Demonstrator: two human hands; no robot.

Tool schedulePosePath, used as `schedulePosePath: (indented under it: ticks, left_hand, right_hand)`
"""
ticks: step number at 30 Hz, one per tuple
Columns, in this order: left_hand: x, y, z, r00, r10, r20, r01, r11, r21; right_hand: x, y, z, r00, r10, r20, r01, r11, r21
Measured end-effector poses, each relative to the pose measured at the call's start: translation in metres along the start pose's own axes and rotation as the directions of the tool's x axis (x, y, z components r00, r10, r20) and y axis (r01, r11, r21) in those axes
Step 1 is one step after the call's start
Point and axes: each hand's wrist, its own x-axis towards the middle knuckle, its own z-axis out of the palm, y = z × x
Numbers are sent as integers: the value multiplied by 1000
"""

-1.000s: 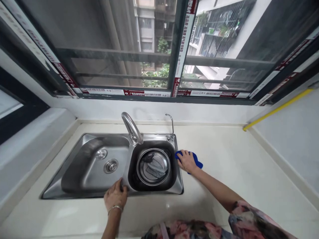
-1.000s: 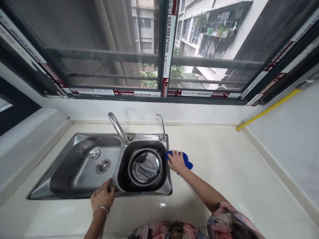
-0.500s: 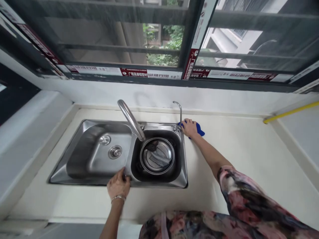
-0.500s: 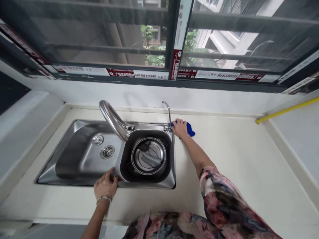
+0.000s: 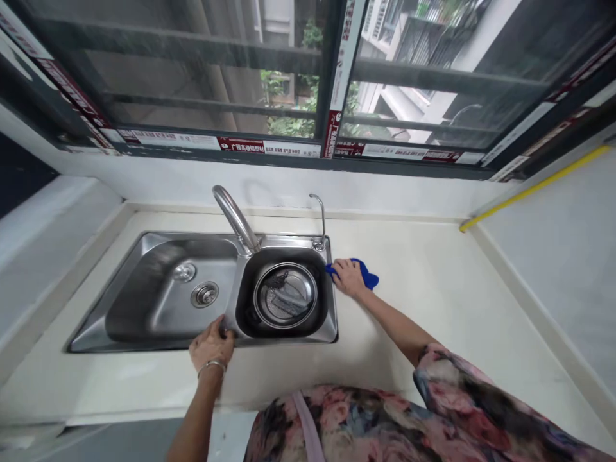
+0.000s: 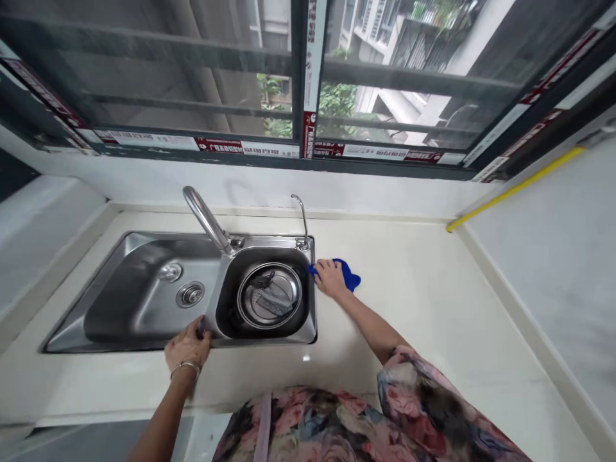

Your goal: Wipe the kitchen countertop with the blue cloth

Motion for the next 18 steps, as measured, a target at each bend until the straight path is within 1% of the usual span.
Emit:
schedulePosePath:
  ticks: [5, 8, 10, 12, 14, 16, 18]
  left_hand:
    - [-2, 2, 0, 1000, 29, -7, -29, 999, 16]
    - [-3, 3, -1, 999, 27, 19, -28, 999, 34]
    - [-3, 4, -2, 999, 34, 28, -35, 999, 37]
    - [-3, 4, -3, 999, 37, 20, -37, 999, 36]
    - [-3, 4, -4, 999, 26, 19, -27, 999, 33]
    - [-2, 4, -5, 999, 9, 33, -10, 1000, 27]
    - [-1, 3, -4, 999, -3, 40, 2, 1000, 21]
  right_hand:
    - [-111, -17, 14, 987, -147, -60, 156, 973, 170]
    - [-173, -15, 17, 961, -275, -7, 267, 925, 270]
    - [-200, -9, 17, 943, -332, 33, 305, 897, 321]
    - [-210, -2, 17, 937, -344, 58, 302, 883, 359]
    - [-203, 2, 20, 943, -326, 61, 276, 875, 398]
    - [-181, 3, 25, 962, -270, 32, 230, 870, 437]
    - [-149, 4, 29, 982, -188, -12, 173, 872, 459]
